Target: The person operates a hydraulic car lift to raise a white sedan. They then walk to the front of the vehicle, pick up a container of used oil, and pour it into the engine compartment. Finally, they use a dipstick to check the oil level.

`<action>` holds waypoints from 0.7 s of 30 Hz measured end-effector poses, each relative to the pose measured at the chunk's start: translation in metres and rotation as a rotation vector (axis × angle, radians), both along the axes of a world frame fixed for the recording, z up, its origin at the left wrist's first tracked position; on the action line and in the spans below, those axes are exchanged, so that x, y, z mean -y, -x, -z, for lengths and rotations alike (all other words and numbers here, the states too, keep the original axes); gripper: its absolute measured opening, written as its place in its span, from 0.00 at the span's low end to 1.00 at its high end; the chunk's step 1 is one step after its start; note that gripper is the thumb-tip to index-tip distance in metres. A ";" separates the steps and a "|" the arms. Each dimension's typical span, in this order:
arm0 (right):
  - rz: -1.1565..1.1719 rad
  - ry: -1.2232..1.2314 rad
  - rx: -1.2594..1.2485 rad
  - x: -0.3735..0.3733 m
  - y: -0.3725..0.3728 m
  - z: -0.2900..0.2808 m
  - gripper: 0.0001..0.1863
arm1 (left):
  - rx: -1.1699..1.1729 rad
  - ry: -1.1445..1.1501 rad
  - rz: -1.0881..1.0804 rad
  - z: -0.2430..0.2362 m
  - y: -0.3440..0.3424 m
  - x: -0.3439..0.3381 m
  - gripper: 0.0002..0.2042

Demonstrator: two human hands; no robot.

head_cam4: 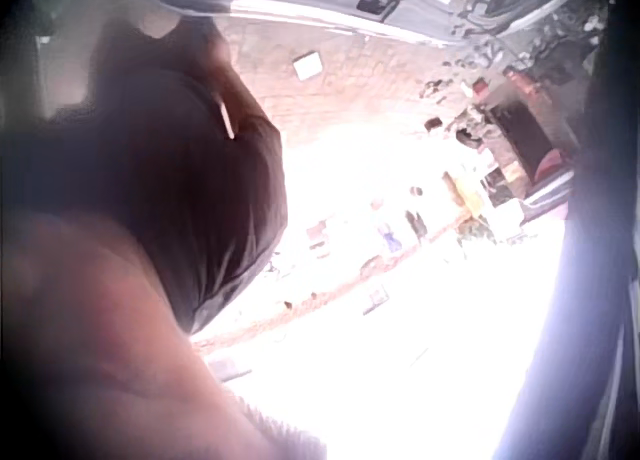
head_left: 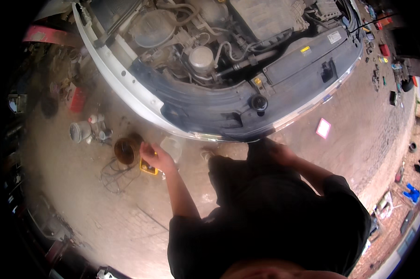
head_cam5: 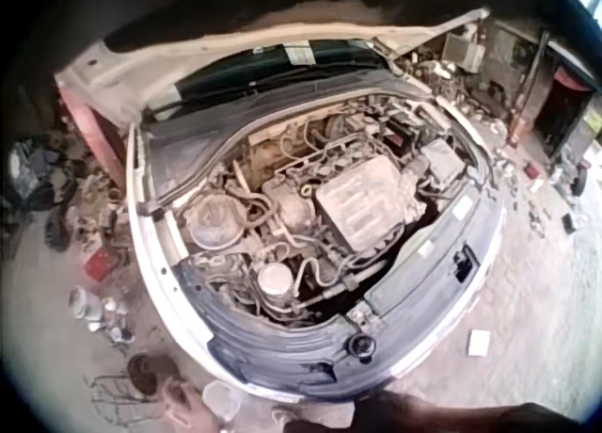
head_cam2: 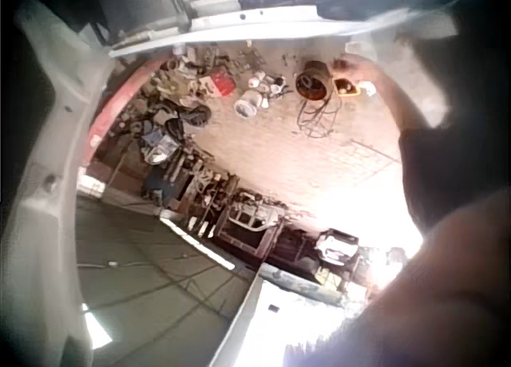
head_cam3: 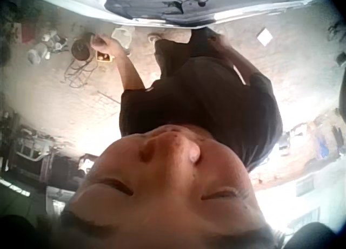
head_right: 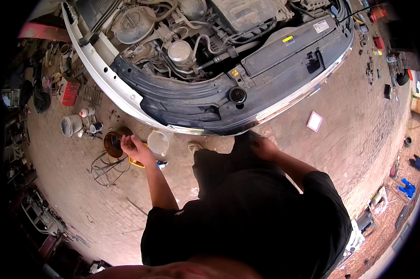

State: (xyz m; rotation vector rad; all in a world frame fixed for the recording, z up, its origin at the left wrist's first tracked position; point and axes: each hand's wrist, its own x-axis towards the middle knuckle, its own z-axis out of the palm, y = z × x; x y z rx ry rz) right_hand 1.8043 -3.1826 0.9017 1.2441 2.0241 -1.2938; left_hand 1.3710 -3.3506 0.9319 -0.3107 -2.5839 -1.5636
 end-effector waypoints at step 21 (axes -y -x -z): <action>0.440 -0.013 -0.537 -0.105 0.014 -0.087 0.13 | 0.027 0.560 1.163 -0.033 -0.189 -0.227 0.32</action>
